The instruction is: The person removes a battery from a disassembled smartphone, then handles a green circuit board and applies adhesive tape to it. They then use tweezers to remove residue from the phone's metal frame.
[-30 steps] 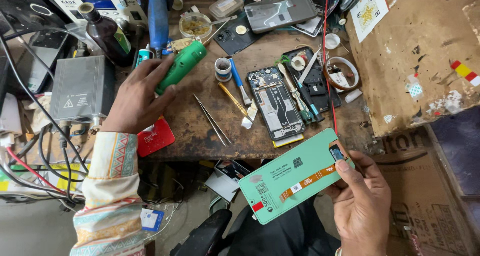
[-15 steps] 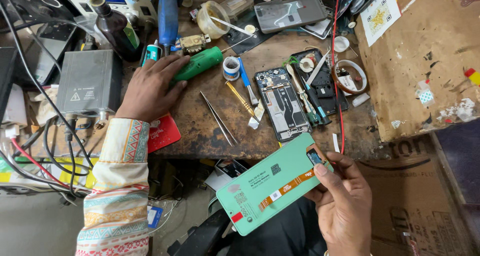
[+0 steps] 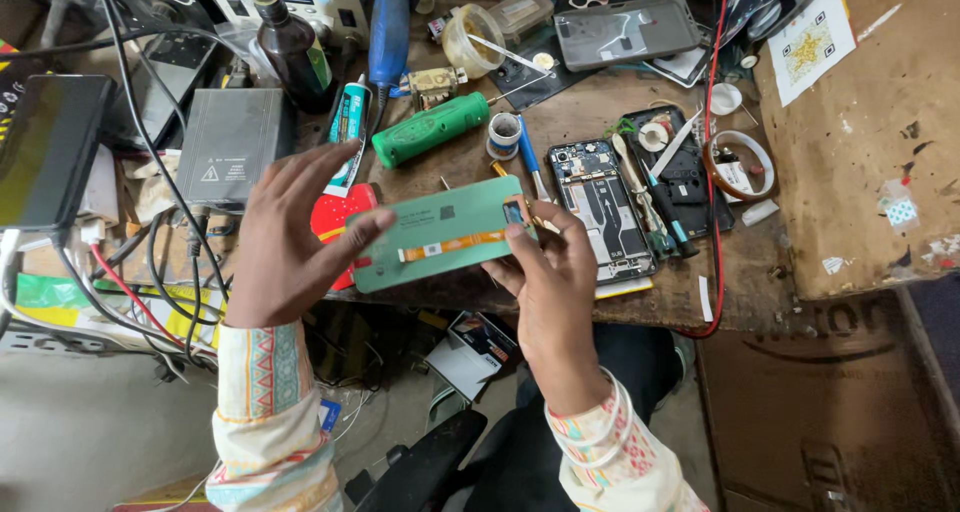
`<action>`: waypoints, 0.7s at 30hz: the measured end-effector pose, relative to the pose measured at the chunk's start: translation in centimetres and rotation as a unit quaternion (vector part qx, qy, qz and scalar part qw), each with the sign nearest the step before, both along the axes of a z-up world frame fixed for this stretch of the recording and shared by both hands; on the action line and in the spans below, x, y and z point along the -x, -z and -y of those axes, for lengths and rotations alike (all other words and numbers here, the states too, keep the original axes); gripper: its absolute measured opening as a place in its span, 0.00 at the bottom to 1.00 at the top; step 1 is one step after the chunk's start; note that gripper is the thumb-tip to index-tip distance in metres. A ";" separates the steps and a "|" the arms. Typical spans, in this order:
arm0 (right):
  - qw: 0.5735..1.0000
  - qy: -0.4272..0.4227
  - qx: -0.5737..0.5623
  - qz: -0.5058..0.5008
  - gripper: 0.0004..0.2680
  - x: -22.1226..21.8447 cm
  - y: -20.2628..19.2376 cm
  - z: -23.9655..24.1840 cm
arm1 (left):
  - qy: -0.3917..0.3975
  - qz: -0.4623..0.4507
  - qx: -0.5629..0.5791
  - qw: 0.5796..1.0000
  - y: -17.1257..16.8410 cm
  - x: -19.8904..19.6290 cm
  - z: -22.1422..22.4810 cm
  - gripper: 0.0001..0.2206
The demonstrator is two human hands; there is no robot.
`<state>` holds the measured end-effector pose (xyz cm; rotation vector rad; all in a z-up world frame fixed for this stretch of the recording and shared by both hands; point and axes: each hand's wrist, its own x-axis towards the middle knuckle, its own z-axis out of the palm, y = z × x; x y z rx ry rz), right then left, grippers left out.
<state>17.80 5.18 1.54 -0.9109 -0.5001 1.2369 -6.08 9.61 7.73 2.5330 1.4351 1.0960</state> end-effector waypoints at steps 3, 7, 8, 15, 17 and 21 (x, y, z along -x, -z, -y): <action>0.999 0.008 -0.027 0.040 0.11 1.4 1.0 -2.3 | 0.033 -0.044 -0.015 0.998 0.2 -0.8 0.6 0.45; 0.999 -0.005 -0.010 0.032 0.12 2.0 1.2 -3.8 | 0.031 -0.069 0.030 0.997 1.1 -1.2 -0.7 0.48; 0.999 -0.005 -0.007 0.031 0.12 2.2 1.3 -4.1 | 0.041 -0.069 0.040 0.996 1.4 -1.3 -1.0 0.47; 0.999 -0.010 0.002 0.044 0.14 2.2 1.8 -4.6 | 0.035 -0.076 0.065 0.994 2.4 -2.0 -1.9 0.46; 0.999 -0.011 -0.003 0.048 0.15 2.5 1.6 -4.6 | 0.028 -0.078 0.104 0.991 2.5 -2.0 -2.1 0.44; 0.996 -0.047 -0.014 0.075 0.20 1.9 -0.3 -3.3 | 0.052 -0.053 0.043 0.996 2.9 -1.5 -2.3 0.41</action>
